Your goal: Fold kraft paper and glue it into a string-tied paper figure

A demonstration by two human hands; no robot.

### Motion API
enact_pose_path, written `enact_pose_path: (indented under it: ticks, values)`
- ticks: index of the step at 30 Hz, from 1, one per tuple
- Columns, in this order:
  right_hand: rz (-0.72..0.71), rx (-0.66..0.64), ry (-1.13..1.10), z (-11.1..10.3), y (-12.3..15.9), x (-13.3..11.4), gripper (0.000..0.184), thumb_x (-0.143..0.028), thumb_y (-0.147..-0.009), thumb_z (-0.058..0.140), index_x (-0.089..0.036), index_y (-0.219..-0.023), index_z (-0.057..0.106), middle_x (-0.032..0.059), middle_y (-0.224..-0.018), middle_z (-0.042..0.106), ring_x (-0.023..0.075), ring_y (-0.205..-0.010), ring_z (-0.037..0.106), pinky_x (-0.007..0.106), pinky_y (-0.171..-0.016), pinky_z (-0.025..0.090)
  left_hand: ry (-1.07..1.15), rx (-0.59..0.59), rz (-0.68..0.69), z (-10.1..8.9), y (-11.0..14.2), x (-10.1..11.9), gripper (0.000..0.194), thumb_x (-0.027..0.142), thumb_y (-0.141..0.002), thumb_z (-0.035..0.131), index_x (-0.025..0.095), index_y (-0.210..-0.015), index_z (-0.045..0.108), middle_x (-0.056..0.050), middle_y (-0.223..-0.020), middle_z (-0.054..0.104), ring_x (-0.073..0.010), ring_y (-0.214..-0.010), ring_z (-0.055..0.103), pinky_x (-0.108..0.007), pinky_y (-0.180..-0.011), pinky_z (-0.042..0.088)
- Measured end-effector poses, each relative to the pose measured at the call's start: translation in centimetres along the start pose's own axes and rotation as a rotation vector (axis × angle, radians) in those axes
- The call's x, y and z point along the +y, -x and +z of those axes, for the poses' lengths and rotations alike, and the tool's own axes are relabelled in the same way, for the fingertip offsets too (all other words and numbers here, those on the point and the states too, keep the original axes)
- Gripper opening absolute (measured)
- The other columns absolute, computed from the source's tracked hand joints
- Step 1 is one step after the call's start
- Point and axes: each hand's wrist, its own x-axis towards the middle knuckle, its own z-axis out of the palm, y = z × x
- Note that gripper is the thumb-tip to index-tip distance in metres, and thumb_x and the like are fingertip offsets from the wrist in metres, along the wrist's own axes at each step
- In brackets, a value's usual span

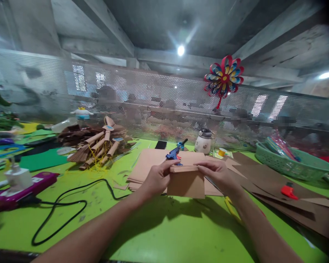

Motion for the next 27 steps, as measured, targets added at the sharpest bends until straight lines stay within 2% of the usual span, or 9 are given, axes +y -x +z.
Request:
enact_pose_path:
  ticks: [3, 5, 10, 14, 17, 21, 27]
  values:
    - [0.121, -0.012, -0.213, 0.4, -0.4, 1.2, 0.022, -0.034, -0.073, 0.068, -0.018, -0.089, 0.072, 0.0033, -0.076, 0.067, 0.0125, -0.067, 0.056, 0.023, -0.058, 0.044, 0.038, -0.015, -0.057, 0.2, -0.3, -0.2, 0.026, 0.021, -0.074, 0.055, 0.012, -0.094, 0.067, -0.006, -0.092, 0.068, -0.0176, -0.086, 0.060, -0.024, -0.073, 0.048]
    - [0.179, -0.020, -0.337, 0.8, -0.7, 1.9, 0.021, -0.032, -0.069, 0.072, -0.017, -0.085, 0.071, 0.0028, -0.075, 0.066, 0.0118, -0.068, 0.056, 0.022, -0.060, 0.044, 0.111, -0.034, -0.114, 0.4, -0.6, -0.3, 0.021, 0.024, -0.072, 0.059, 0.011, -0.085, 0.068, -0.004, -0.081, 0.068, -0.0173, -0.080, 0.059, -0.025, -0.071, 0.048]
    - [0.284, -0.090, -0.558, 1.4, -0.7, 2.9, 0.021, -0.026, -0.068, 0.074, -0.016, -0.085, 0.070, 0.0036, -0.079, 0.066, 0.0131, -0.073, 0.060, 0.023, -0.069, 0.047, 0.283, -0.047, -0.225, 0.8, -0.7, -0.3, 0.033, 0.026, -0.065, 0.066, 0.010, -0.093, 0.067, -0.005, -0.079, 0.065, -0.0141, -0.069, 0.056, -0.023, -0.063, 0.044]
    - [0.335, -0.136, -0.637, 1.7, -0.6, 3.6, 0.022, -0.025, -0.068, 0.074, -0.016, -0.087, 0.069, 0.0029, -0.079, 0.067, 0.0126, -0.070, 0.062, 0.024, -0.068, 0.049, 0.249, -0.022, -0.205, 0.8, -0.4, 0.0, 0.025, 0.024, -0.068, 0.060, 0.008, -0.085, 0.066, -0.003, -0.068, 0.059, -0.0089, -0.057, 0.046, -0.019, -0.052, 0.035]
    - [0.330, -0.126, -0.670, 1.8, -0.5, 3.7, 0.020, -0.023, -0.067, 0.074, -0.018, -0.086, 0.069, 0.0021, -0.082, 0.069, 0.0119, -0.070, 0.063, 0.024, -0.068, 0.049, 0.186, -0.016, -0.117, 0.9, -0.1, 0.3, 0.022, 0.024, -0.072, 0.056, 0.008, -0.084, 0.066, -0.004, -0.073, 0.059, -0.0100, -0.062, 0.048, -0.019, -0.054, 0.035]
    - [0.253, -0.083, -0.631, 1.3, -0.4, 3.2, 0.019, -0.023, -0.067, 0.074, -0.018, -0.084, 0.070, 0.0026, -0.082, 0.069, 0.0118, -0.071, 0.062, 0.023, -0.068, 0.049, 0.094, -0.015, -0.026, 1.1, 0.2, 1.0, 0.026, 0.020, -0.074, 0.052, 0.008, -0.092, 0.066, -0.007, -0.081, 0.062, -0.0146, -0.073, 0.053, -0.023, -0.065, 0.041]
    - [0.097, 0.000, -0.434, 0.4, -0.2, 2.4, 0.018, -0.026, -0.069, 0.073, -0.019, -0.086, 0.072, 0.0041, -0.081, 0.069, 0.0133, -0.073, 0.060, 0.025, -0.067, 0.048, 0.171, -0.064, -0.077, 0.8, 0.6, 2.0, 0.028, 0.022, -0.075, 0.051, 0.010, -0.092, 0.068, -0.009, -0.090, 0.065, -0.0204, -0.087, 0.056, -0.030, -0.078, 0.044]
